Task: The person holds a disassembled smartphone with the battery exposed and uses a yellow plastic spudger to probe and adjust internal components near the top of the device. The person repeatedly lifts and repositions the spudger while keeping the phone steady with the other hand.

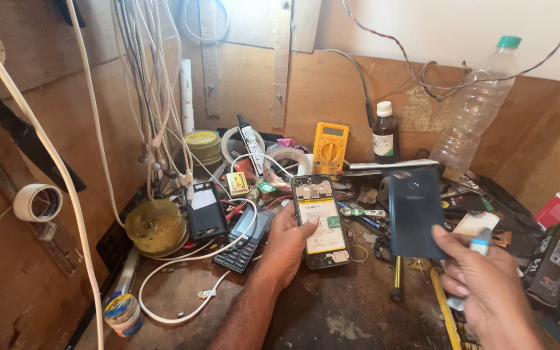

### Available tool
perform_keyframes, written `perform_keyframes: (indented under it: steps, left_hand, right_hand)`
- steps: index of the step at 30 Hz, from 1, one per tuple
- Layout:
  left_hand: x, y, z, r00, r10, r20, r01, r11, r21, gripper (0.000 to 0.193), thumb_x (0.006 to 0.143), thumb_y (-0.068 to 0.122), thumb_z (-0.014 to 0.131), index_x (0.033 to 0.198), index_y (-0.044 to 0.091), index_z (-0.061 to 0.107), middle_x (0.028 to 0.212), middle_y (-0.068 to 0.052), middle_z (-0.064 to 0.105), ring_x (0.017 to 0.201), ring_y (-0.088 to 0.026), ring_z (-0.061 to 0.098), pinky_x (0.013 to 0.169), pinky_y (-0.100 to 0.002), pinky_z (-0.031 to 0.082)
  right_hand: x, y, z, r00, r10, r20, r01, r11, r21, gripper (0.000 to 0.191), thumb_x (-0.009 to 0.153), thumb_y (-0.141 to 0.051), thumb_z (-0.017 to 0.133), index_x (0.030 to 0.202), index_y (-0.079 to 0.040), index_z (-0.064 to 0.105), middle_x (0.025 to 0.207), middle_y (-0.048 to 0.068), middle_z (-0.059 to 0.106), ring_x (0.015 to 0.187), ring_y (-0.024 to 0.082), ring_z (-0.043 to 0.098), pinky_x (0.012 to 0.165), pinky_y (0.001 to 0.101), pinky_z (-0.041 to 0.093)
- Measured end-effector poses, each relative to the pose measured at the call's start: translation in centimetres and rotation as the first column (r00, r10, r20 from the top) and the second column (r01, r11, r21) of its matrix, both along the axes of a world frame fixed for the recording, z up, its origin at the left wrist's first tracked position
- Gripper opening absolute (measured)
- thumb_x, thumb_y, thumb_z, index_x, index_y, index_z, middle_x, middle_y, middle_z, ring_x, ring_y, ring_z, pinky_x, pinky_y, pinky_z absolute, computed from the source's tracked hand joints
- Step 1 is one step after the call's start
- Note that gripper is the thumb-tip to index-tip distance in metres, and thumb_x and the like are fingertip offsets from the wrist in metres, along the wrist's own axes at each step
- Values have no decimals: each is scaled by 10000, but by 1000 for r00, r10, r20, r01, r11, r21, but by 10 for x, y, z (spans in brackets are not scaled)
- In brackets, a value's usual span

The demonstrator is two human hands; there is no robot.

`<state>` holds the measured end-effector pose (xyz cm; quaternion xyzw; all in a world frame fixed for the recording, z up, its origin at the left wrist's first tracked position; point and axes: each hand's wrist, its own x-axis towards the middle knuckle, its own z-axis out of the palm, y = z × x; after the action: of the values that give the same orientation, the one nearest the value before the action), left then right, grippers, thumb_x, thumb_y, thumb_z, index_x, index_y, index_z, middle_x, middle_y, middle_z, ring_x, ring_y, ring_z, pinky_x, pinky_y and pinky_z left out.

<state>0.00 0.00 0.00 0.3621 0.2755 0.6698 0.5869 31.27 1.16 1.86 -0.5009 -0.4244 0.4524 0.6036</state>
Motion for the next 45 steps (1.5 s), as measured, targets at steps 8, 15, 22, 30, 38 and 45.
perform_keyframes:
  steps: [8,15,22,30,38,45]
  left_hand:
    - [1,2,-1,1000,-19,17,18,997,72,390,932,-26,571,1321,-34,548,1178,-163,718,1030,-227,719,923,-385,585]
    - [2,-1,0,1000,-18,-10,18,997,75,387,934,-20,565,1321,-26,571,1175,-152,725,1040,-218,721,925,-373,588]
    - [2,0,-1,1000,-6,1,6,1000,29,367,936,-12,573,1303,-29,574,1165,-155,726,1036,-219,721,921,-370,588]
    - [2,0,1,1000,-23,-4,23,999,32,374,932,-7,566,1305,-22,571,1166,-162,721,1037,-221,721,924,-368,588]
    - [2,-1,2,1000,-16,-9,16,1000,14,377,944,-4,571,1319,-33,562,1166,-169,723,1032,-227,722,911,-371,591]
    - [3,-4,5,1000,-22,-20,23,999,41,405,950,-8,578,1355,-5,565,1181,-152,723,1029,-204,722,911,-361,601]
  right_hand:
    - [-17,-9,3,729,-370,577,318,928,193,497,827,-329,846,1134,38,710,874,72,684,735,201,620,632,342,478]
    - [-59,-26,2,367,-51,929,96,995,17,658,686,-553,931,1147,-122,747,1062,148,669,950,282,722,871,425,576]
    - [-61,-22,-4,208,57,977,-183,983,-19,532,755,-250,847,1252,-139,691,1073,123,641,1098,333,640,945,433,501]
    - [-77,-20,11,153,-40,987,24,999,37,369,854,-85,682,1221,-132,696,1174,131,628,1093,354,676,935,468,531]
    - [-86,-31,20,143,-60,988,42,998,55,357,848,-283,736,1181,-155,723,1173,114,650,1133,332,647,961,454,520]
    - [-84,-29,19,224,-56,973,63,997,43,335,839,-319,743,1133,-158,742,1110,108,678,1103,323,661,949,443,521]
